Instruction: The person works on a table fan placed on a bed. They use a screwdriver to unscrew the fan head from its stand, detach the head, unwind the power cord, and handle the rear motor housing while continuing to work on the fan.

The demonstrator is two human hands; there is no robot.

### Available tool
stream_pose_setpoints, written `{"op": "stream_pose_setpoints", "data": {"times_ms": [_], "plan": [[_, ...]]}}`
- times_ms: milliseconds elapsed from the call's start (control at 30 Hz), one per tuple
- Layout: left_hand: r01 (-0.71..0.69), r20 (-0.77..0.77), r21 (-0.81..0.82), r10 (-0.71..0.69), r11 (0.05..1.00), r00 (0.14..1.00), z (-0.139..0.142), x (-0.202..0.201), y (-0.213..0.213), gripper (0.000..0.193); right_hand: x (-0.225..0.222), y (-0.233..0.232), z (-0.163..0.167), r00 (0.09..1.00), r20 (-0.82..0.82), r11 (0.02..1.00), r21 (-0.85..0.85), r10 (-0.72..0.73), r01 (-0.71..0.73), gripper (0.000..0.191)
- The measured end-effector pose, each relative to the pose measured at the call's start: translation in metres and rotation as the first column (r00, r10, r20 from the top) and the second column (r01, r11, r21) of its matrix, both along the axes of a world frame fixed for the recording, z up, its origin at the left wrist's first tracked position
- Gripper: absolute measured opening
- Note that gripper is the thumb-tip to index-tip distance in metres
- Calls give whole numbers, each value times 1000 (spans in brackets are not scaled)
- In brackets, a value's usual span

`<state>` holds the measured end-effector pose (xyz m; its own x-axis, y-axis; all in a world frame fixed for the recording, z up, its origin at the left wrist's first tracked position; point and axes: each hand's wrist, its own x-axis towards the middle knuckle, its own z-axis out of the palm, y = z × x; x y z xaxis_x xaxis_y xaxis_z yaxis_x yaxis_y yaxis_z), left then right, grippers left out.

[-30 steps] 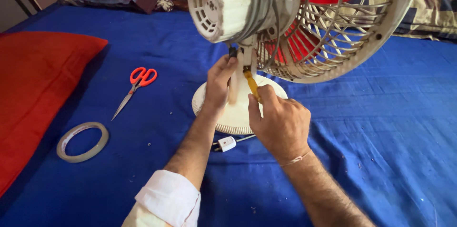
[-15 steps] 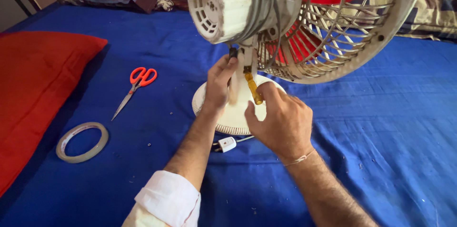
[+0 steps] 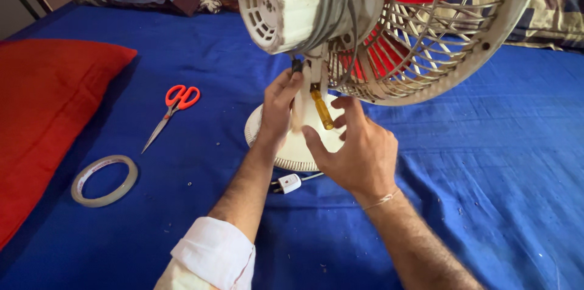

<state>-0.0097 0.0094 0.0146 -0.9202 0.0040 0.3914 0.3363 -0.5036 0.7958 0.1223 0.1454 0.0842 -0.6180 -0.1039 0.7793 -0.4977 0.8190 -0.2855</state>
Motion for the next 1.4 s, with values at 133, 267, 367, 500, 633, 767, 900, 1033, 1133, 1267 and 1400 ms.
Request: {"op": "stream_pose_setpoints", "data": {"times_ms": [133, 267, 367, 500, 633, 767, 900, 1033, 1133, 1267, 1400], "plan": [[38, -52, 38, -36, 999, 998, -6, -7, 0, 24, 1, 3, -1, 988, -153, 985, 170, -7, 34, 17], [35, -89, 56, -30, 998, 996, -9, -10, 1, 24, 0, 0, -4, 989, -61, 972, 188, -133, 143, 27], [55, -65, 63, -51, 997, 997, -7, -8, 1, 24, -1, -2, -3, 974, -8, 947, 234, -226, 221, 37], [68, -30, 62, -66, 996, 997, -4, -5, 0, 24, 0, -2, 3, 982, 59, 971, 171, -179, 167, 28], [40, -68, 32, -38, 999, 997, -5, -6, 0, 25, 2, 0, 3, 994, -107, 990, 140, -6, 21, 33], [41, -60, 38, -39, 998, 997, -7, -7, 0, 25, 1, 1, -3, 991, -96, 962, 250, -92, 113, 22], [26, -46, 29, -25, 999, 999, -4, -5, 0, 28, -1, 0, -2, 966, 72, 935, 280, -247, 218, 36], [76, -56, 70, -72, 995, 996, -3, -4, -1, 27, 1, 0, 4, 979, 79, 962, 216, -187, 166, 36], [32, -70, 33, -29, 999, 997, -5, -5, -1, 27, 3, 0, 5, 999, -17, 993, 116, -31, 32, 44], [55, -78, 42, -51, 998, 996, -8, -10, 0, 26, 0, 1, 1, 997, -71, 981, 185, -38, 50, 23], [60, -82, 62, -55, 996, 995, -8, -9, 1, 26, -1, 0, -4, 985, 13, 958, 237, -171, 163, 29]]}}
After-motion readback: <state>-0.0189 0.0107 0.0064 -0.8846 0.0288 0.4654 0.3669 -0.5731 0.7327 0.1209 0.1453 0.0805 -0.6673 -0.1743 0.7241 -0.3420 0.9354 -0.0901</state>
